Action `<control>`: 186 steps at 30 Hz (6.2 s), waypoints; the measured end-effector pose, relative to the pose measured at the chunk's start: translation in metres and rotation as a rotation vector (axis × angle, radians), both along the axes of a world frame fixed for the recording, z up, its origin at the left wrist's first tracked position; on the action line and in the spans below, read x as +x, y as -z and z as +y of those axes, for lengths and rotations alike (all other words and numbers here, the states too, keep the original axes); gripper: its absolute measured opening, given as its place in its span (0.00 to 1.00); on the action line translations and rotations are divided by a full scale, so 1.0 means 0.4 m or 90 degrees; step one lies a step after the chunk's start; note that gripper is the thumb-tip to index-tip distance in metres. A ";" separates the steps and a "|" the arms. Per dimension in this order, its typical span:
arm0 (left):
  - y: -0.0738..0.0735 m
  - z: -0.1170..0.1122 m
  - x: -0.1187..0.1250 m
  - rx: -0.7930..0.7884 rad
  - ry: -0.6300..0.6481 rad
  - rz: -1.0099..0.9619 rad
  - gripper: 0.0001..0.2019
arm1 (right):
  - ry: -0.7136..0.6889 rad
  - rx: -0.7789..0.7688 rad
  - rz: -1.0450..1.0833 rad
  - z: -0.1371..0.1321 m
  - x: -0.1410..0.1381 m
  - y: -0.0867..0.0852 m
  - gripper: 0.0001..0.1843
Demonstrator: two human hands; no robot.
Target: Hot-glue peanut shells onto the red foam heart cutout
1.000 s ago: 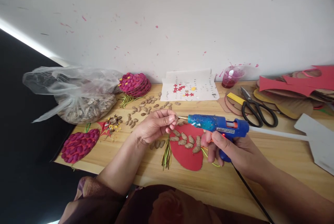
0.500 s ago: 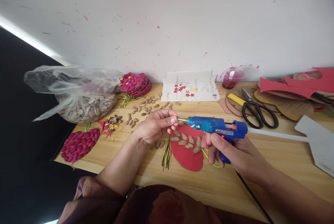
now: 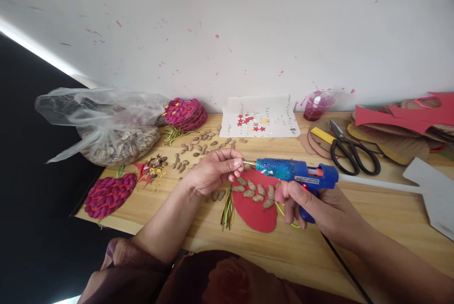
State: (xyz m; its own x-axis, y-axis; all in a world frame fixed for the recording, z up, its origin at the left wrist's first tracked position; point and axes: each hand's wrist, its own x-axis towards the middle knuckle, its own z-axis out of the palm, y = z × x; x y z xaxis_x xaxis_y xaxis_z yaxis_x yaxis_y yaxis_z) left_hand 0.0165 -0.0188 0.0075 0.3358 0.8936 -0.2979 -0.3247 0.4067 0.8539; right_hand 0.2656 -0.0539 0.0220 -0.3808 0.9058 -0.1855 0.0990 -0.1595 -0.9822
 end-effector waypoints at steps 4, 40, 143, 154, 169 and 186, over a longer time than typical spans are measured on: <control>0.003 -0.001 0.001 -0.007 -0.003 -0.003 0.18 | -0.009 -0.009 -0.002 0.001 0.002 0.002 0.29; 0.002 -0.002 0.005 -0.012 -0.005 -0.035 0.17 | -0.004 -0.009 -0.004 -0.004 0.003 0.005 0.29; -0.013 -0.004 -0.013 0.026 -0.043 -0.022 0.16 | -0.041 -0.032 0.040 0.013 0.009 0.023 0.27; -0.046 -0.020 -0.001 0.201 -0.011 0.628 0.08 | 0.049 -0.058 0.076 0.041 -0.011 0.048 0.27; -0.056 -0.004 0.055 0.276 0.083 0.974 0.04 | 0.018 -0.115 0.102 0.038 -0.012 0.080 0.26; -0.043 0.000 0.070 0.328 0.113 1.055 0.05 | 0.077 -0.190 0.156 0.036 -0.028 0.087 0.27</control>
